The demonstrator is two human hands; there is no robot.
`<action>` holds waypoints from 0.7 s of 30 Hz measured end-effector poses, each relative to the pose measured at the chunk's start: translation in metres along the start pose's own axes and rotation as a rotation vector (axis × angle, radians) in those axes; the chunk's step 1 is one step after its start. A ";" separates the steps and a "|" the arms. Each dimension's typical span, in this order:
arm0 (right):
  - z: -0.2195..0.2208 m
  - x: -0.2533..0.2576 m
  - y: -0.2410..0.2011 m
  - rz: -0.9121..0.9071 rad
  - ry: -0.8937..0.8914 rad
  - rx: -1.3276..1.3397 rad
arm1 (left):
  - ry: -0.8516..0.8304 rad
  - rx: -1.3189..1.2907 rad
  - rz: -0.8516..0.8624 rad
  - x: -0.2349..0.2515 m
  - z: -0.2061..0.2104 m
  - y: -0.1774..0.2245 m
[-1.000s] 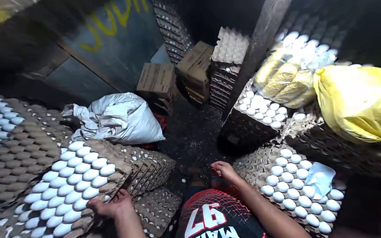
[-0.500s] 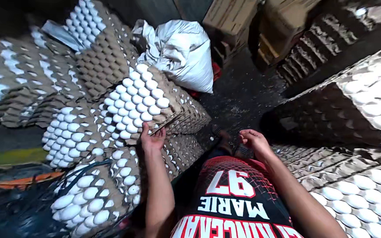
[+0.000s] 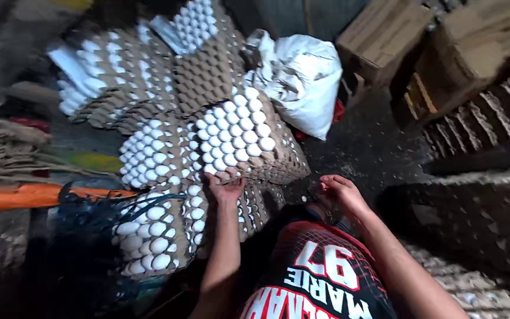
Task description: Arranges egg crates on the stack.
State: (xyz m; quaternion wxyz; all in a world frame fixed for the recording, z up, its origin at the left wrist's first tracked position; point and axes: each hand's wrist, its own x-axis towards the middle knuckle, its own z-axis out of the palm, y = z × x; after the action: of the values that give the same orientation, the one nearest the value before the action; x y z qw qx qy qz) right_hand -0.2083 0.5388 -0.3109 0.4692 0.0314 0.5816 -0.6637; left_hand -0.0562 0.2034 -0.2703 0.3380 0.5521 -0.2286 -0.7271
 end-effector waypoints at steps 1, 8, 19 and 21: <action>0.011 0.014 -0.012 -0.019 -0.036 -0.030 | 0.016 -0.018 -0.009 0.005 0.000 0.004; 0.095 0.131 -0.089 -0.105 -0.074 -0.196 | 0.086 -0.147 -0.019 0.033 -0.005 0.003; 0.177 0.206 -0.118 -0.118 -0.272 0.097 | 0.098 -0.336 -0.188 0.045 -0.017 0.023; 0.181 0.202 -0.124 -0.096 -0.254 0.097 | 0.142 -0.332 -0.197 0.042 -0.010 0.023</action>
State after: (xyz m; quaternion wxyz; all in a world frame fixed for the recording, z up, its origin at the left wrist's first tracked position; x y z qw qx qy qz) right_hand -0.3116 0.2608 -0.2791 0.5047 -0.0581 0.4855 -0.7115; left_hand -0.0480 0.1574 -0.2842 0.3668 0.5584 -0.0262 -0.7436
